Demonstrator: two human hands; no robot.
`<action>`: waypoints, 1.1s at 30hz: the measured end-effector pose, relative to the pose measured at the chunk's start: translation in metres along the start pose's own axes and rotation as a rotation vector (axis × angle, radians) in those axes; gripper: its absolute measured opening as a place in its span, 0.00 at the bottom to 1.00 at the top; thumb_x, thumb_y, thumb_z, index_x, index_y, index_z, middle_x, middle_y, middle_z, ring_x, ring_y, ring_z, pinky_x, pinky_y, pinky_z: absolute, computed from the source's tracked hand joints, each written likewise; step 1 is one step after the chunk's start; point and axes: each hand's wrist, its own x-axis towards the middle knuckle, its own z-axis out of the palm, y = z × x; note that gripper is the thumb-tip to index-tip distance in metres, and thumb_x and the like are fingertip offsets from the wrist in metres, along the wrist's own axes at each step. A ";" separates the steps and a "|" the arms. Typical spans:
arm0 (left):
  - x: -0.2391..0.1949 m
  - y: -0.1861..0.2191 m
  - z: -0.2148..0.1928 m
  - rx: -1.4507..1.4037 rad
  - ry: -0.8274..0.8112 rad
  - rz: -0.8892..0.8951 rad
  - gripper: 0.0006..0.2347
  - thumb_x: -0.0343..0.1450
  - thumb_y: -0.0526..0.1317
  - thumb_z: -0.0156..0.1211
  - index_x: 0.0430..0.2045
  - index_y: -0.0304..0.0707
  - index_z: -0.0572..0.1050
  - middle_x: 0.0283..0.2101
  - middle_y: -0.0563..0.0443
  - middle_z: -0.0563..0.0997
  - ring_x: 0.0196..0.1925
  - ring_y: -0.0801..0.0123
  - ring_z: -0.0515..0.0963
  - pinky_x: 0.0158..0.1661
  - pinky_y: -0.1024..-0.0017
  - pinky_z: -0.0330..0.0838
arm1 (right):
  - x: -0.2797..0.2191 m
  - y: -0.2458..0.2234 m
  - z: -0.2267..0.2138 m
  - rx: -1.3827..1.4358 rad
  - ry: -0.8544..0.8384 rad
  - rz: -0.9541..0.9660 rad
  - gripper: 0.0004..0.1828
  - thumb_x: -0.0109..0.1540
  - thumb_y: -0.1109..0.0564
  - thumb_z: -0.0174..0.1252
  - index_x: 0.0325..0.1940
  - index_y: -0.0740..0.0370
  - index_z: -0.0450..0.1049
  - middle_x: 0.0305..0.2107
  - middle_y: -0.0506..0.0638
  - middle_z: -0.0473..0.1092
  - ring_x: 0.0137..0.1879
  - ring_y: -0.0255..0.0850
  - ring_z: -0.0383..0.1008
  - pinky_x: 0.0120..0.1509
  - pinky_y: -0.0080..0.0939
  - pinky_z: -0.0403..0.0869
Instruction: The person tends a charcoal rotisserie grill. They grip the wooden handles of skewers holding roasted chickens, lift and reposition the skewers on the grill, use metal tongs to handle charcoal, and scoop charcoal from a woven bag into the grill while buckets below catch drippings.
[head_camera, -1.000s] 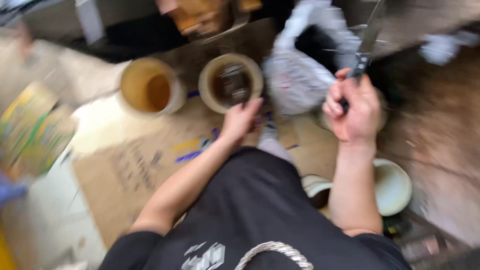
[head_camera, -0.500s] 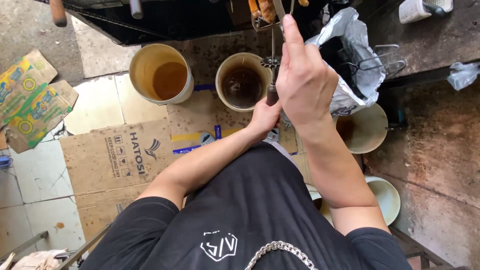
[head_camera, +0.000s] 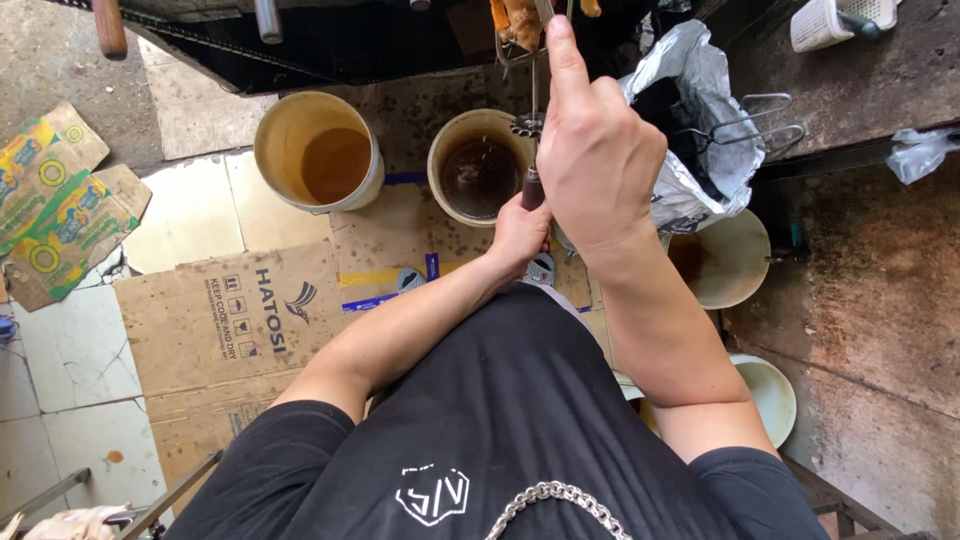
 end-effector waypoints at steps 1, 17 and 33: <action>0.001 -0.003 0.000 -0.026 -0.006 0.015 0.12 0.72 0.45 0.63 0.28 0.34 0.72 0.18 0.55 0.72 0.14 0.76 0.68 0.16 0.74 0.64 | 0.000 0.001 -0.001 -0.016 -0.025 0.007 0.25 0.70 0.57 0.60 0.72 0.50 0.71 0.23 0.48 0.68 0.23 0.45 0.72 0.28 0.45 0.72; 0.013 -0.002 -0.007 0.120 0.114 0.049 0.14 0.70 0.49 0.65 0.32 0.35 0.78 0.20 0.58 0.72 0.17 0.78 0.68 0.17 0.72 0.63 | 0.041 -0.002 -0.003 -0.059 -0.130 -0.037 0.31 0.62 0.60 0.58 0.71 0.54 0.70 0.24 0.51 0.75 0.26 0.48 0.78 0.27 0.47 0.74; 0.027 -0.004 0.000 0.032 0.057 -0.033 0.14 0.71 0.50 0.65 0.30 0.38 0.72 0.19 0.57 0.69 0.15 0.76 0.66 0.16 0.73 0.61 | 0.036 0.017 0.024 0.072 -0.126 0.016 0.24 0.64 0.60 0.55 0.65 0.51 0.71 0.24 0.55 0.75 0.29 0.52 0.79 0.31 0.51 0.76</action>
